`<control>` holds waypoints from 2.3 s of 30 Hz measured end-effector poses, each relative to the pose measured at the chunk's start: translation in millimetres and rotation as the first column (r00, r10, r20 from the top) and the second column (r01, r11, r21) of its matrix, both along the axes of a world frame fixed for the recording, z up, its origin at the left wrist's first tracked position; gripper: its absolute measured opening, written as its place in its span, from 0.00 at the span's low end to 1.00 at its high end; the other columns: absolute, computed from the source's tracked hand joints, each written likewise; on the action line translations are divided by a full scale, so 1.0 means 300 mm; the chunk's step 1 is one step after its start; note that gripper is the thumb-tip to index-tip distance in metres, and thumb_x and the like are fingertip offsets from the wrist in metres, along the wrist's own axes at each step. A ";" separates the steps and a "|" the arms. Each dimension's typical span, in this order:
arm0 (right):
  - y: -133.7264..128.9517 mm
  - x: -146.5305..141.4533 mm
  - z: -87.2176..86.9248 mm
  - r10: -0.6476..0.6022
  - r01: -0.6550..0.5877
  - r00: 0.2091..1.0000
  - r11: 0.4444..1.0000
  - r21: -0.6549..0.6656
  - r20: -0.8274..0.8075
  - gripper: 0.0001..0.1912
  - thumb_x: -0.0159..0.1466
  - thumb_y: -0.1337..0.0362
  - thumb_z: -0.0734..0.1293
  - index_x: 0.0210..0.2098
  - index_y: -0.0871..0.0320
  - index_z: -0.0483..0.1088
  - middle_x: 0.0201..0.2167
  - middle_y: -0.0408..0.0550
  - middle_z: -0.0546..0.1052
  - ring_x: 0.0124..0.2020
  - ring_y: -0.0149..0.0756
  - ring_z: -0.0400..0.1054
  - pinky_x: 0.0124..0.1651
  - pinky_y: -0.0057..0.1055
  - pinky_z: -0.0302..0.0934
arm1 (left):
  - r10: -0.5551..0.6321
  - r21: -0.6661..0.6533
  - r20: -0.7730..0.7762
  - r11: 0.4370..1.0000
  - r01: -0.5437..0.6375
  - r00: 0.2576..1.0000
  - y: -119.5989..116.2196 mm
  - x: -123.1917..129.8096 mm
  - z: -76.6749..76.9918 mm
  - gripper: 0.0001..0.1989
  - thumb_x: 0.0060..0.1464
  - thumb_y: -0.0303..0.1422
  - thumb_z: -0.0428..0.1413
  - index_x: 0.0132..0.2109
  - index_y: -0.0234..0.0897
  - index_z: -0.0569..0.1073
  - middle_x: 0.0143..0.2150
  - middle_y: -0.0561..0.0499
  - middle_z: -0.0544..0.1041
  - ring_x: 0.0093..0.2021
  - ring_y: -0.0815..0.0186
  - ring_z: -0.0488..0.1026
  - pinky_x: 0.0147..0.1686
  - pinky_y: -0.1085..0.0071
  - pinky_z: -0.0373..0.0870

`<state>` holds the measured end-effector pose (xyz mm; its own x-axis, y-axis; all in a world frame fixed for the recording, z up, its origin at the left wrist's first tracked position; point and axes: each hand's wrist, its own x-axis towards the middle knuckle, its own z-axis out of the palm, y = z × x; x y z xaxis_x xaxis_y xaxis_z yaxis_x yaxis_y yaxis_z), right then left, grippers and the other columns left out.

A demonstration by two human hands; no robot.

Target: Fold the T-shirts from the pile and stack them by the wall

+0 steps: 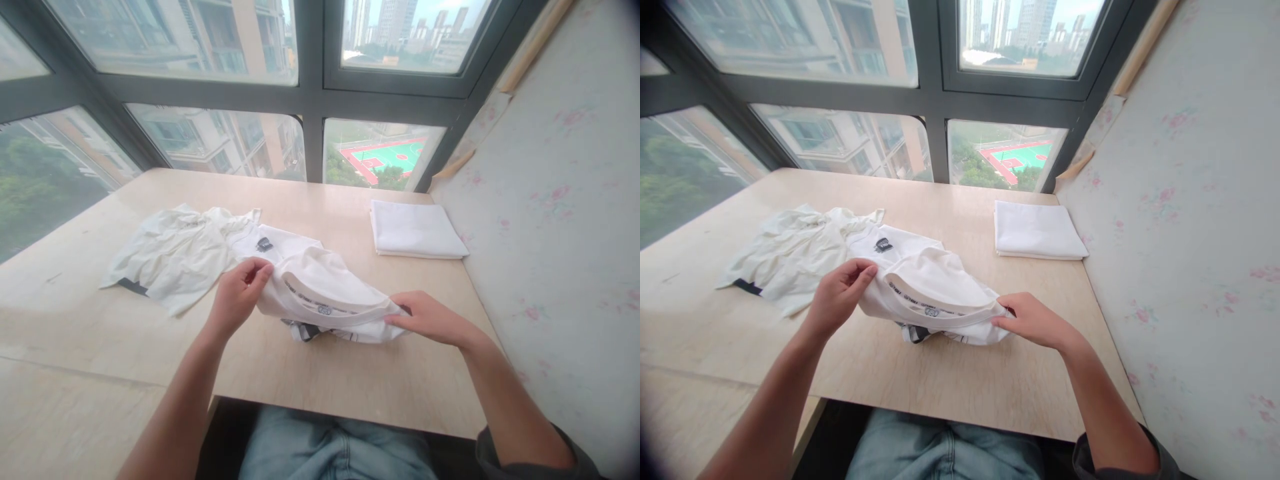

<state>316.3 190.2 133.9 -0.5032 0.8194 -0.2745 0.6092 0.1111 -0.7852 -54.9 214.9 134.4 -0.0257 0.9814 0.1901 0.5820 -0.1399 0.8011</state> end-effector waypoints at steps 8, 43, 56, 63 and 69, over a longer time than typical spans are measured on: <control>-0.036 0.003 -0.030 -0.360 0.409 0.899 0.893 0.186 -0.247 0.17 0.67 0.51 0.63 0.46 0.56 0.73 0.42 0.48 0.77 0.41 0.38 0.70 0.40 0.30 0.64 | -0.071 -0.160 0.164 0.982 0.098 0.984 -0.016 0.055 -0.034 0.14 0.58 0.44 0.58 0.43 0.39 0.75 0.32 0.53 0.75 0.31 0.68 0.69 0.30 0.73 0.62; -0.099 -0.203 -0.002 -0.224 0.229 0.872 0.973 -0.043 -0.435 0.18 0.64 0.51 0.67 0.46 0.55 0.78 0.45 0.49 0.80 0.49 0.46 0.73 0.53 0.40 0.67 | -0.445 0.058 0.106 0.896 0.441 0.890 -0.151 0.339 -0.079 0.09 0.62 0.35 0.53 0.46 0.38 0.74 0.44 0.45 0.78 0.46 0.59 0.75 0.49 0.65 0.69; -0.099 0.072 0.098 -0.282 0.335 0.922 0.924 0.184 -0.265 0.20 0.63 0.51 0.69 0.52 0.51 0.74 0.51 0.50 0.76 0.51 0.42 0.72 0.50 0.35 0.69 | 0.031 0.108 0.028 0.994 -0.034 0.999 -0.089 -0.005 0.089 0.13 0.59 0.44 0.57 0.41 0.39 0.76 0.31 0.53 0.76 0.31 0.68 0.71 0.29 0.74 0.65; -0.074 0.054 0.184 -0.509 0.554 0.828 0.672 0.492 -0.236 0.14 0.62 0.49 0.70 0.37 0.53 0.76 0.34 0.46 0.78 0.34 0.37 0.70 0.36 0.31 0.64 | -0.079 -0.014 0.131 0.997 0.081 0.988 -0.140 -0.051 0.220 0.22 0.48 0.47 0.65 0.46 0.38 0.75 0.29 0.52 0.75 0.28 0.67 0.70 0.23 0.74 0.64; -0.046 0.056 0.162 -0.652 0.576 0.741 0.495 0.650 -0.161 0.18 0.65 0.46 0.65 0.39 0.55 0.75 0.20 0.41 0.69 0.22 0.31 0.59 0.27 0.29 0.54 | -0.026 0.050 0.426 0.999 0.005 0.905 -0.140 -0.091 0.193 0.13 0.49 0.41 0.66 0.36 0.40 0.74 0.23 0.57 0.68 0.22 0.73 0.63 0.24 0.73 0.61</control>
